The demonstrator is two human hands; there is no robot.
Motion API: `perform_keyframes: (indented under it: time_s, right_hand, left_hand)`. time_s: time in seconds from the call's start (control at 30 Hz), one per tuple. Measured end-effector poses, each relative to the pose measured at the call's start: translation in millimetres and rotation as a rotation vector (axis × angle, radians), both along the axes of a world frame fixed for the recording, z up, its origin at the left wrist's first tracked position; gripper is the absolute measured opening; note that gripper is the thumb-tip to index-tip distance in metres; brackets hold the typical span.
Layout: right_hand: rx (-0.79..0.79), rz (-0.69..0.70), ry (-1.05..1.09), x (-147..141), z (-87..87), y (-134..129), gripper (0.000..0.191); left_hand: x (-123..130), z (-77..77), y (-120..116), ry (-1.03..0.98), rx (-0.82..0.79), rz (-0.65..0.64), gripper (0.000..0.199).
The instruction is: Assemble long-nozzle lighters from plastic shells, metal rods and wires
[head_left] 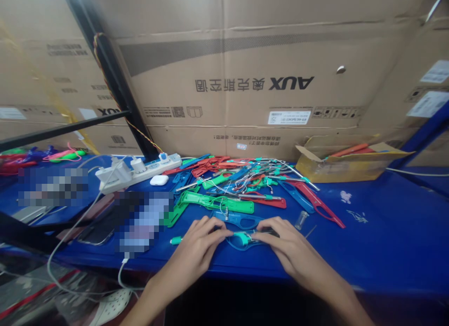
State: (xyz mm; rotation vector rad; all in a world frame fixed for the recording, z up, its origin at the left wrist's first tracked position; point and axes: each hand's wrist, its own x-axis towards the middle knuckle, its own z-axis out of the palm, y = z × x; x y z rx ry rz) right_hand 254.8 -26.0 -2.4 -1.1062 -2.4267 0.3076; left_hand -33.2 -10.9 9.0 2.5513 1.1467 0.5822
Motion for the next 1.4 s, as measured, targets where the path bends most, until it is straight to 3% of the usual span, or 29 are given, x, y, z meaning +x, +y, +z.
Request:
perform_keyframes:
  time_s: [0.13,0.3,0.67,1.4]
  right_hand:
    - [0.045,0.022,-0.009,-1.5,0.7,-1.3,0.051]
    - [0.020,0.022,-0.044,-5.7,5.8,-3.0,0.029]
    - [-0.010,0.031,-0.156,-7.3,9.0,-1.7,0.049]
    - [0.019,-0.024,-0.106,-10.6,11.2,-4.0,0.024]
  left_hand:
    - [0.6,-1.8,-0.6,0.012,-0.004,0.014,0.032]
    - [0.5,-1.6,-1.8,0.012,-0.006,0.013,0.033]
    - [0.3,-0.6,-2.1,-0.015,0.017,-0.023,0.036]
    - [4.4,1.8,-7.5,0.130,0.129,-0.006,0.035]
